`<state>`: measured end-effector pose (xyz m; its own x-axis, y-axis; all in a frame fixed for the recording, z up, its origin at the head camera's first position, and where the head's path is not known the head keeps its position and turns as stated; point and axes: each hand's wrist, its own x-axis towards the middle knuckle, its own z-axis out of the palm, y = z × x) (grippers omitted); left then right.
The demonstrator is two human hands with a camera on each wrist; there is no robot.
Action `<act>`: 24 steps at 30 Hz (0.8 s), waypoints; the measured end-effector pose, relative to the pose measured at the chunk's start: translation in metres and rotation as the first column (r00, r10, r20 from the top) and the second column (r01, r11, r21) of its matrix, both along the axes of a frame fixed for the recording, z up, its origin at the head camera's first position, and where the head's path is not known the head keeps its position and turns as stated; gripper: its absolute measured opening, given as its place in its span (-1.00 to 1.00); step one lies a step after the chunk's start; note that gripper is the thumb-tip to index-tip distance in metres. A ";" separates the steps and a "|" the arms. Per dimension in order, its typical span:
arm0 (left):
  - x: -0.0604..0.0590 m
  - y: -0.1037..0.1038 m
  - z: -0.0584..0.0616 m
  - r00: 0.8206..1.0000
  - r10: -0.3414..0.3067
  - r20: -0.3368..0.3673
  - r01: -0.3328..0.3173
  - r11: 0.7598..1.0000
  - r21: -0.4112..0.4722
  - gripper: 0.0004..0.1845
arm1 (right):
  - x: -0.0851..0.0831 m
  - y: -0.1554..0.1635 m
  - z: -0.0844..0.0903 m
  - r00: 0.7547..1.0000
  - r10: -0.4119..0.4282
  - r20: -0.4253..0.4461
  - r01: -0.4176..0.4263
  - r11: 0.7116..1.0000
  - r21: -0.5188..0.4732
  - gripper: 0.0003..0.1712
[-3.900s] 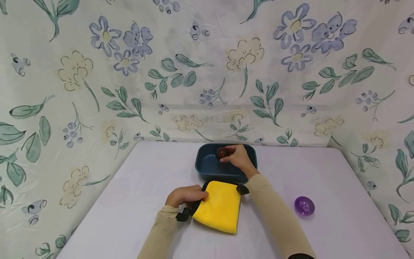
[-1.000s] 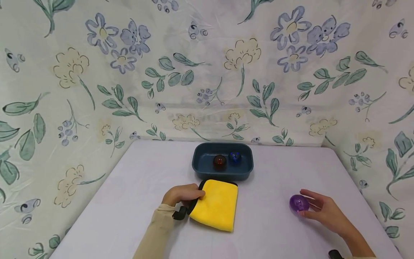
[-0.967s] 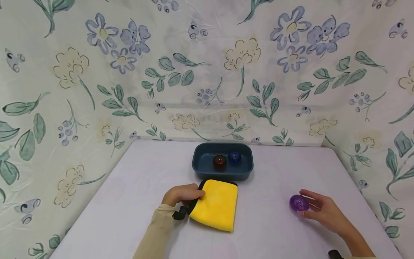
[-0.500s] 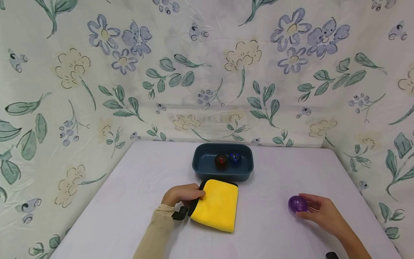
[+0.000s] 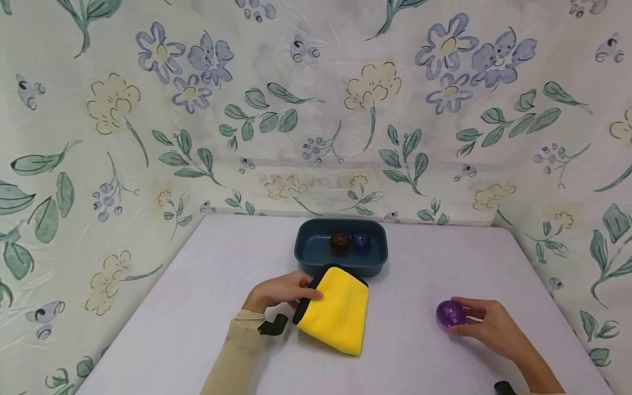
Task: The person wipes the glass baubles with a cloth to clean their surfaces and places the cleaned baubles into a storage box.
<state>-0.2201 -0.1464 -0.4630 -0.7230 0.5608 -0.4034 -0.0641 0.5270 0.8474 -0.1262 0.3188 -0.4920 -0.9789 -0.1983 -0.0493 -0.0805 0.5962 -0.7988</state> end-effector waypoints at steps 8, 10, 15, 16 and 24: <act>-0.001 0.003 0.008 0.998 0.017 0.057 -0.024 0.991 0.131 -0.66 | -0.004 -0.014 0.009 1.000 0.014 0.001 -0.014 1.000 -0.020 -0.26; 0.000 0.002 0.011 0.998 0.019 0.064 -0.029 0.986 0.162 -0.65 | -0.006 -0.019 0.014 1.000 0.018 -0.014 -0.019 0.999 -0.040 -0.28; 0.002 -0.003 0.022 0.997 0.028 0.075 -0.047 0.964 0.260 -0.62 | -0.012 -0.035 0.031 0.998 0.030 -0.056 -0.035 0.995 -0.092 -0.30; 0.003 -0.004 0.025 0.996 0.035 0.077 -0.055 0.959 0.277 -0.62 | -0.013 -0.039 0.034 0.998 0.027 -0.054 -0.032 0.995 -0.096 -0.29; 0.011 -0.008 0.043 0.994 0.044 0.101 -0.083 0.902 0.424 -0.62 | -0.022 -0.068 0.054 0.998 0.029 -0.063 -0.038 0.988 -0.147 -0.28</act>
